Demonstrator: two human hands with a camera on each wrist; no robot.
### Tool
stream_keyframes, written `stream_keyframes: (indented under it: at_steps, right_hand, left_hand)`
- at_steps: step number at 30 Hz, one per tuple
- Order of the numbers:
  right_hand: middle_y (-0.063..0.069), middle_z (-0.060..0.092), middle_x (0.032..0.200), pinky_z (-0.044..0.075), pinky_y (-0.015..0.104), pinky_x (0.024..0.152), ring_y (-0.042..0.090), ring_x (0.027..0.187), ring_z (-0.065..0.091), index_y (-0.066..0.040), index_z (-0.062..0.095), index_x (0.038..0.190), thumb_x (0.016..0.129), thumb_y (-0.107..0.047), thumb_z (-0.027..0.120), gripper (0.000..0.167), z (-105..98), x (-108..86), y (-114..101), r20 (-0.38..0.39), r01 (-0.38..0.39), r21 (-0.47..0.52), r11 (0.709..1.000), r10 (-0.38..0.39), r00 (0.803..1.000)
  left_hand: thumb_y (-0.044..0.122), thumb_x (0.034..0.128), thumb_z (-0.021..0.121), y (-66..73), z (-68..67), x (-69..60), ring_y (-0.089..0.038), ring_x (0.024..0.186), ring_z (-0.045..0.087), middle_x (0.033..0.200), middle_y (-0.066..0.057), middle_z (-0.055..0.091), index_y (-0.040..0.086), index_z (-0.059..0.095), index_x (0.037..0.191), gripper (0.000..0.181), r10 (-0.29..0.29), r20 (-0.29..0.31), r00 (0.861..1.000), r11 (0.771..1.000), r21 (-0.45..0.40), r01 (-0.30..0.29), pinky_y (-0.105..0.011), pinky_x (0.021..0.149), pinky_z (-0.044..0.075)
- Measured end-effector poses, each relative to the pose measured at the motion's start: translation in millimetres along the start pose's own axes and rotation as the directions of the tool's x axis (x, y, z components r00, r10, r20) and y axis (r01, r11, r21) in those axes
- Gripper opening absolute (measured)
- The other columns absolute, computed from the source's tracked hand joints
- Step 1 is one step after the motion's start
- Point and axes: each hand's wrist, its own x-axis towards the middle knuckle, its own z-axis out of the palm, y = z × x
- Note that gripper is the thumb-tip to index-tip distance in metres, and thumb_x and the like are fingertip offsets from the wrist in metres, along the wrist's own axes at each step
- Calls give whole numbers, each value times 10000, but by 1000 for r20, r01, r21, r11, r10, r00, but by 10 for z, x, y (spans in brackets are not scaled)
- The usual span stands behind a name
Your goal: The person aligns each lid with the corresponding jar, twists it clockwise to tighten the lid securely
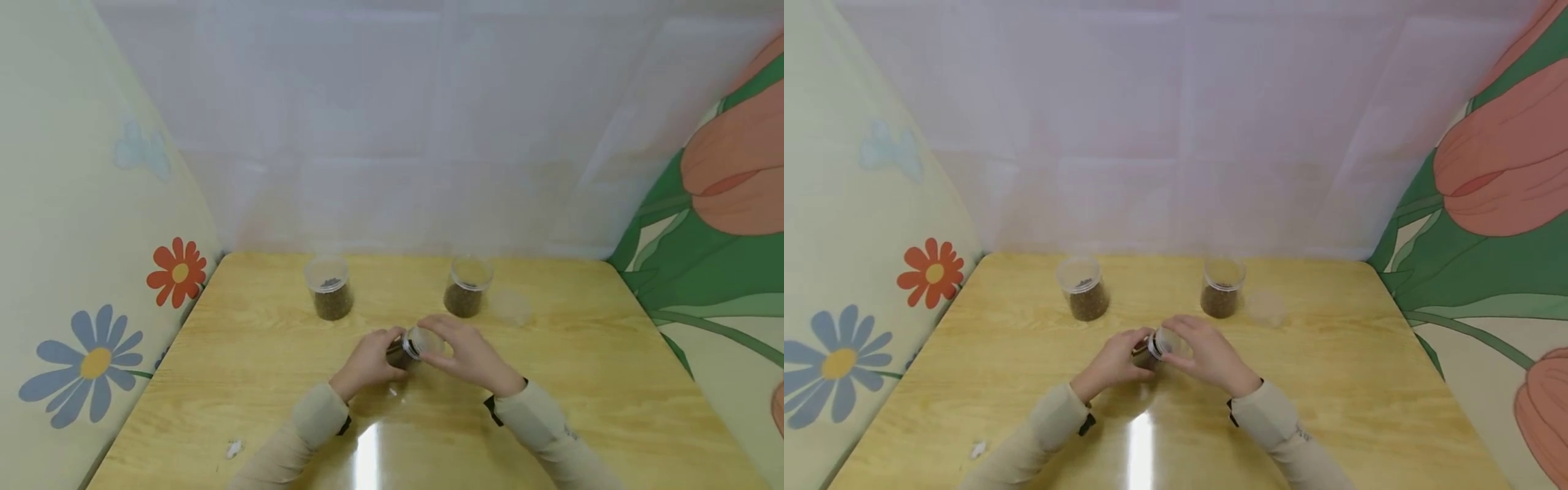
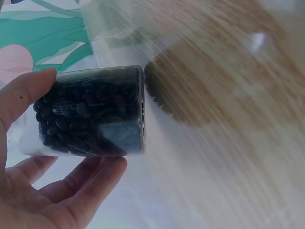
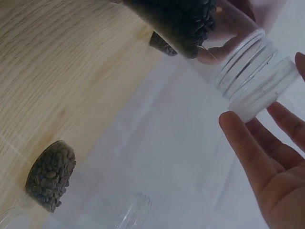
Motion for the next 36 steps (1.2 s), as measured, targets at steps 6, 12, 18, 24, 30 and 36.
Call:
stream_keyframes:
  at_steps: [6, 12, 18, 24, 30, 36]
  right_hand:
    - [137, 585, 1137, 484, 422, 838, 296, 1044, 550, -9, 564, 1171, 775, -198, 727, 468, 16, 16, -11, 14, 20, -22, 1000, -20, 1000]
    - [140, 586, 1129, 485, 423, 833, 299, 1035, 553, -5, 565, 1170, 761, -198, 740, 485, 64, 7, -10, 3, 25, -43, 999, -25, 1000]
    - [151, 587, 1121, 485, 426, 831, 307, 1024, 558, 2, 567, 1163, 752, -195, 748, 491, 50, 24, 20, 7, 33, -51, 998, -33, 999]
    - [147, 591, 1110, 488, 420, 826, 298, 1008, 566, 1, 573, 1157, 752, -204, 747, 486, 61, 27, 28, 15, 20, -54, 998, -20, 1000]
    - [144, 590, 1108, 495, 408, 811, 291, 999, 570, -2, 576, 1158, 759, -215, 741, 482, 66, 34, 21, 24, 7, -56, 998, -5, 1000]
    - [138, 598, 1097, 501, 399, 798, 280, 977, 582, -2, 577, 1157, 764, -236, 736, 484, 77, 48, 21, 23, -10, -64, 998, 11, 1000]
  left_hand:
    - [222, 625, 825, 14, 25, 21, -208, 858, 569, 977, -88, 611, 79, 533, 1194, 656, -70, 27, 997, 998, -6, 70, -348, 750, 483]
    - [233, 638, 823, 33, 16, -14, -217, 878, 572, 1004, -103, 611, 87, 529, 1210, 659, -80, 37, 996, 997, -2, 80, -351, 763, 485]
    - [232, 653, 816, 52, 20, 21, -218, 899, 571, 1030, -106, 611, 100, 519, 1227, 660, -92, 42, 995, 996, 13, 92, -356, 782, 483]
    - [232, 659, 813, 66, 17, 34, -226, 911, 574, 1039, -114, 614, 102, 517, 1227, 653, -101, 63, 993, 995, 15, 100, -364, 789, 484]
    - [237, 658, 813, 57, 23, 37, -226, 909, 573, 1030, -114, 615, 105, 525, 1217, 642, -97, 57, 994, 995, 13, 97, -366, 789, 482]
    - [235, 659, 814, 58, 20, 32, -231, 901, 575, 1024, -118, 614, 102, 523, 1217, 644, -97, 51, 994, 995, 15, 96, -369, 785, 485]
